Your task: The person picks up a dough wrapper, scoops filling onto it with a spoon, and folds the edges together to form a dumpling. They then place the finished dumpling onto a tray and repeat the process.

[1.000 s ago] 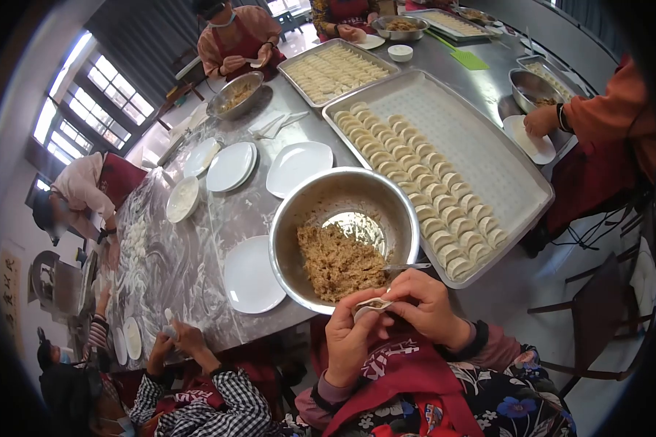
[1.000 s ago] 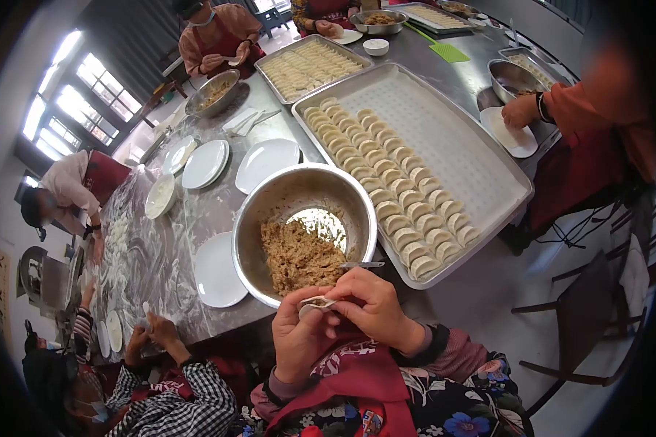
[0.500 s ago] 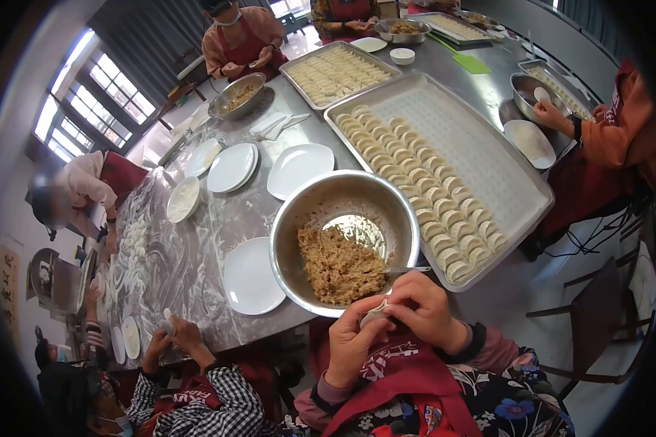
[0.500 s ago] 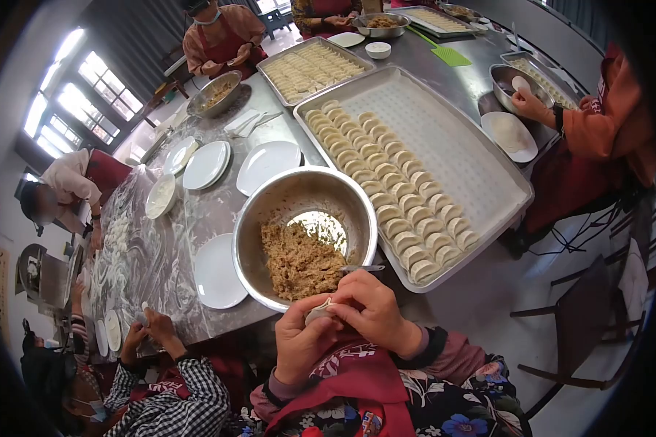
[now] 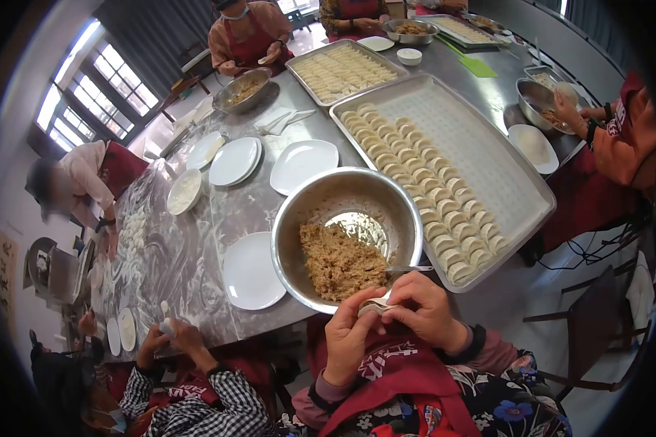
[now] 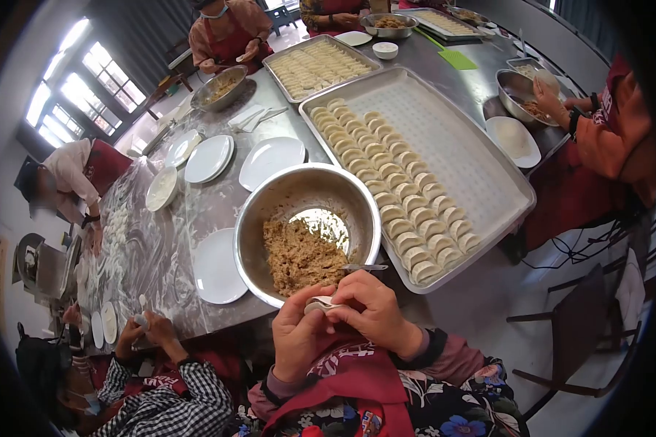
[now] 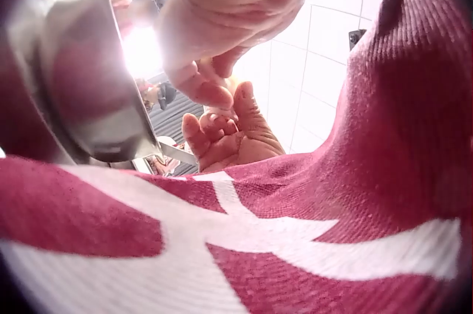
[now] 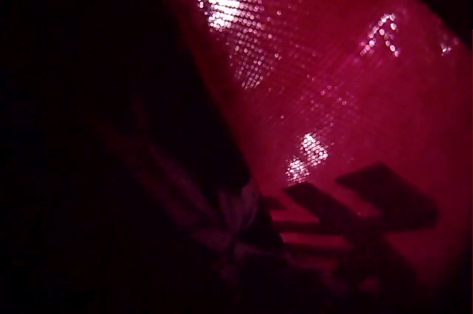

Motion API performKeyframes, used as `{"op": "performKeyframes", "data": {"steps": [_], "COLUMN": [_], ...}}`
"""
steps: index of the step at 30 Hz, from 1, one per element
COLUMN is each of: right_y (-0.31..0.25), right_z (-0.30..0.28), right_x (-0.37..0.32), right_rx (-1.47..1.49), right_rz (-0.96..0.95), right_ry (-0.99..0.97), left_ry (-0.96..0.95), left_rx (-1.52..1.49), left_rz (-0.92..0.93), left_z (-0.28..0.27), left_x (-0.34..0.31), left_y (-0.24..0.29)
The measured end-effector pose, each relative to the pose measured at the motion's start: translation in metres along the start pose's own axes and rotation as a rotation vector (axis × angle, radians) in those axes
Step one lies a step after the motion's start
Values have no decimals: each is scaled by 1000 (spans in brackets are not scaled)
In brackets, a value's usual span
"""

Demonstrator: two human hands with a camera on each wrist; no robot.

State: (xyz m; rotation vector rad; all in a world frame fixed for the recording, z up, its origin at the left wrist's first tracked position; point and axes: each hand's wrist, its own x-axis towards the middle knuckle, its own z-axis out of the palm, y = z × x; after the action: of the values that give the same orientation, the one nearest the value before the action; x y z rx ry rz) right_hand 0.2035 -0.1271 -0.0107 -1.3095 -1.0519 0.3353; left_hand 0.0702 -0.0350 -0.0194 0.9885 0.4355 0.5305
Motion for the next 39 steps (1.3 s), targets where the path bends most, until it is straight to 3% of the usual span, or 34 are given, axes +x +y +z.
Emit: {"op": "performKeyframes", "data": {"steps": [4, 7, 9, 10, 14, 18, 24, 26, 28, 32, 34, 39], "right_y": [4, 1, -7, -8, 2, -2, 0, 3, 4, 2, -6, 1], "right_z": [-1, -3, -2, -3, -6, -6, -1, -1, -3, -3, -2, -4], "right_x": [-3, 1, 2, 1, 3, 4, 1, 0, 1, 2, 3, 4], "right_rx": [-82, -131, -6, -8, -159, -104, -77, -101, -151, -134, -32, -125], "right_rz": [1, -125, 72, 77, -158, -93, -40, -43, -114, -81, 102, -40], "right_ry": [-1, 7, 58, 55, -7, 19, 45, 53, 25, 26, 82, 21], "left_ry": [-18, -62, -75, -72, 19, 23, 17, -43, -52, -34, -34, 8], "left_rx": [195, 234, 262, 259, 187, -41, 146, 354, 341, 302, 312, 282], "left_rz": [-10, 106, 142, 139, 138, 5, 49, 180, 169, 50, 94, 200], "left_z": [3, 7, 7, 8, 19, 12, 10, 9, 9, 12, 12, 17], "left_x": [-4, -1, 0, -1, 1, 4, 0, 3, 3, -1, 0, 3], "left_y": [4, 3, 1, 0, 9, 6, 1, 0, -1, 2, 0, -7]}}
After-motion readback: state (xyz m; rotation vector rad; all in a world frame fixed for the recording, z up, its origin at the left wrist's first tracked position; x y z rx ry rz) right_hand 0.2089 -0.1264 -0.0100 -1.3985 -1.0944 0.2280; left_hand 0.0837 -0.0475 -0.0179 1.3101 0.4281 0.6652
